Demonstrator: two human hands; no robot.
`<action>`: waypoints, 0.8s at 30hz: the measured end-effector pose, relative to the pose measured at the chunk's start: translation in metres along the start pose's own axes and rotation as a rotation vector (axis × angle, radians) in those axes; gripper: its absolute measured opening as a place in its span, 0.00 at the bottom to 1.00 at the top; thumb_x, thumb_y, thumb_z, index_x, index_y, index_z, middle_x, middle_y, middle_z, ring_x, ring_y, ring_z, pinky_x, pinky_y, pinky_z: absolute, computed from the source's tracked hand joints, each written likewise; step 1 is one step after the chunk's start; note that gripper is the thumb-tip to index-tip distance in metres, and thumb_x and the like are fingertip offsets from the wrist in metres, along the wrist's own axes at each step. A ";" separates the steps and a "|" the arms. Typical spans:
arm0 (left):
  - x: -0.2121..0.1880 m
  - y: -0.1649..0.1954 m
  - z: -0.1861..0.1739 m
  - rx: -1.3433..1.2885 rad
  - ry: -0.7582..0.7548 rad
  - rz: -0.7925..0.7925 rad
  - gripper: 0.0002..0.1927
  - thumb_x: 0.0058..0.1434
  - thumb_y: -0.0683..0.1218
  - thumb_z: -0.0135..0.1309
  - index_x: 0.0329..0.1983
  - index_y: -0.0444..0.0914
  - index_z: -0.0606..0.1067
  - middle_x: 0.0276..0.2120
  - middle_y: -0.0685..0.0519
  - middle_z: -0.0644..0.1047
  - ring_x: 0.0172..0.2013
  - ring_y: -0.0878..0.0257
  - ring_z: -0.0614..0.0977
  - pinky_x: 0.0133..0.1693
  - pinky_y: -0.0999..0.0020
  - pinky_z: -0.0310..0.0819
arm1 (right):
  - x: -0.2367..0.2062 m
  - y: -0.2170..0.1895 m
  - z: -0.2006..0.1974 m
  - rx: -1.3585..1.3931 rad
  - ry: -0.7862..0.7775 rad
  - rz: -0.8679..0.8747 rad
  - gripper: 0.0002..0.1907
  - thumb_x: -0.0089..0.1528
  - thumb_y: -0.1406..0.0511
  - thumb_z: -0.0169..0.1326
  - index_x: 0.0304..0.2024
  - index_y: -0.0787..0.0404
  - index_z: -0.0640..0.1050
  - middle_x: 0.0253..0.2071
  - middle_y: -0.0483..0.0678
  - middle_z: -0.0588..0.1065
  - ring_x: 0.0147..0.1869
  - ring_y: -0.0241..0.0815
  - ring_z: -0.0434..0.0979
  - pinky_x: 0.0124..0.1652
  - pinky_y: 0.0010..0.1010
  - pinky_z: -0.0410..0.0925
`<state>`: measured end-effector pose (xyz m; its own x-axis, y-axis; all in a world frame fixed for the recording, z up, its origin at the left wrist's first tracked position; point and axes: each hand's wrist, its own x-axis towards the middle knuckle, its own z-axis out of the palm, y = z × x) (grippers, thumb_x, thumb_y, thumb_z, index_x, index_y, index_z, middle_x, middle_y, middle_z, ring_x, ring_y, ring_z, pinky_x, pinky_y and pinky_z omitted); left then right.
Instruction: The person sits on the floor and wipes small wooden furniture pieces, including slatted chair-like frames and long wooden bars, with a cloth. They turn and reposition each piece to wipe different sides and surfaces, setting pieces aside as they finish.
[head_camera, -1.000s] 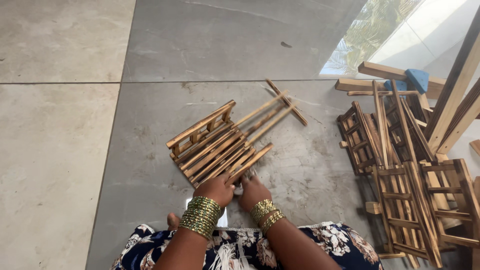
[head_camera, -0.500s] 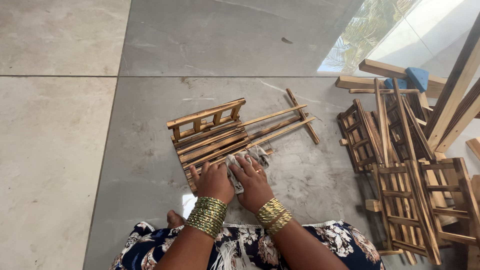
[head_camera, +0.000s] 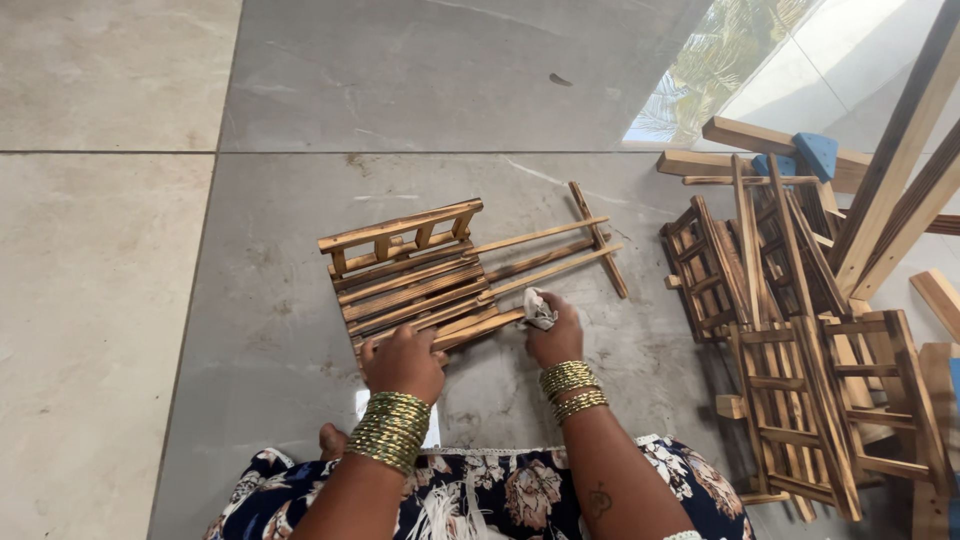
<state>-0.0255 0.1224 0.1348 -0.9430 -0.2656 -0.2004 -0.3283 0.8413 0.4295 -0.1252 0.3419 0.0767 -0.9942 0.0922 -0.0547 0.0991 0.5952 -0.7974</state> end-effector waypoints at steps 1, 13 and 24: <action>-0.001 -0.001 0.000 0.001 -0.001 -0.010 0.18 0.61 0.53 0.57 0.55 0.51 0.77 0.52 0.51 0.75 0.58 0.54 0.75 0.69 0.41 0.46 | 0.000 0.007 0.009 0.102 -0.060 0.205 0.24 0.56 0.69 0.59 0.56 0.57 0.76 0.47 0.59 0.82 0.46 0.56 0.85 0.46 0.45 0.76; -0.001 0.012 0.019 0.028 0.120 0.145 0.24 0.59 0.50 0.55 0.61 0.51 0.73 0.55 0.52 0.75 0.60 0.50 0.70 0.64 0.41 0.46 | -0.071 0.017 0.091 -0.400 -0.447 -0.577 0.30 0.61 0.62 0.63 0.61 0.65 0.70 0.59 0.66 0.67 0.61 0.68 0.72 0.58 0.48 0.68; 0.006 0.004 -0.007 -0.002 0.040 0.002 0.15 0.63 0.58 0.52 0.51 0.56 0.79 0.50 0.55 0.79 0.61 0.52 0.71 0.68 0.41 0.39 | -0.071 -0.049 0.037 -0.563 -0.673 -0.014 0.37 0.56 0.63 0.63 0.68 0.46 0.67 0.66 0.58 0.66 0.68 0.55 0.69 0.65 0.41 0.64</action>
<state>-0.0325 0.1209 0.1410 -0.9450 -0.2827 -0.1643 -0.3266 0.8407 0.4319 -0.0609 0.2764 0.0974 -0.7907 -0.3027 -0.5321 -0.0841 0.9147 -0.3953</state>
